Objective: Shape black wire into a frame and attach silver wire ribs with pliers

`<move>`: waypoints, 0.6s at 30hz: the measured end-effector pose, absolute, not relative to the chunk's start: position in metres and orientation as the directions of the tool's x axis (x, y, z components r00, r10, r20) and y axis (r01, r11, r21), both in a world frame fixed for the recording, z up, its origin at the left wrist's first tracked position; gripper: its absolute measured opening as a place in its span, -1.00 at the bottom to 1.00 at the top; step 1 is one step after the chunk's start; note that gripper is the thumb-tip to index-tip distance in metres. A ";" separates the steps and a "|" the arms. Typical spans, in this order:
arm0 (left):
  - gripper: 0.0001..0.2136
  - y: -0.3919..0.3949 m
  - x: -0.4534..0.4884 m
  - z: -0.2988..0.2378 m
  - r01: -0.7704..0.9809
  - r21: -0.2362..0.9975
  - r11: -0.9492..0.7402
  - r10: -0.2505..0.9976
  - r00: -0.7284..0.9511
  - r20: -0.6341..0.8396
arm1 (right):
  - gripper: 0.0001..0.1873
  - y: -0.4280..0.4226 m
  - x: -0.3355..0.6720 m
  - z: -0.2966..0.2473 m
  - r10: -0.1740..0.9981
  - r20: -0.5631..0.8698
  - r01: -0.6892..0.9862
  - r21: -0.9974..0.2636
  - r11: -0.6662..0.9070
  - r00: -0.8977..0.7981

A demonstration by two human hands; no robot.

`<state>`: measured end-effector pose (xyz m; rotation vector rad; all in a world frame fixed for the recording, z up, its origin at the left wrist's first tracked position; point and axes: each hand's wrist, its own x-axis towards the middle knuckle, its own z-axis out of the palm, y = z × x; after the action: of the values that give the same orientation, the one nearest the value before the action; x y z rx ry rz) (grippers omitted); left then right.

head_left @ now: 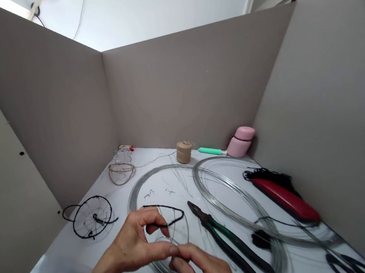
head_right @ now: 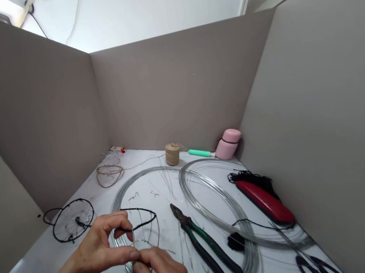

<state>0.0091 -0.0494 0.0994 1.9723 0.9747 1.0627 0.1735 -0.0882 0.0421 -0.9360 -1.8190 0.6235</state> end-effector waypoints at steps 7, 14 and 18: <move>-0.79 -0.040 0.016 0.074 0.286 0.884 -0.370 0.895 0.365 0.257 | -0.78 -0.077 0.176 0.022 0.866 0.462 0.385 -0.776 0.499 -0.192; -0.82 -0.039 0.021 0.065 0.327 0.821 -0.468 0.869 0.337 0.361 | -0.77 -0.075 0.172 0.014 0.876 0.457 0.413 -0.775 0.478 -0.154; -0.82 -0.042 0.022 0.064 0.378 0.779 -0.500 0.858 0.336 0.388 | -0.76 -0.074 0.170 0.011 0.878 0.463 0.390 -0.791 0.472 -0.125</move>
<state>0.0221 -0.0422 0.0641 2.0327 1.0795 1.0920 0.1705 -0.0739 0.0106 -1.0905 -1.7196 0.6101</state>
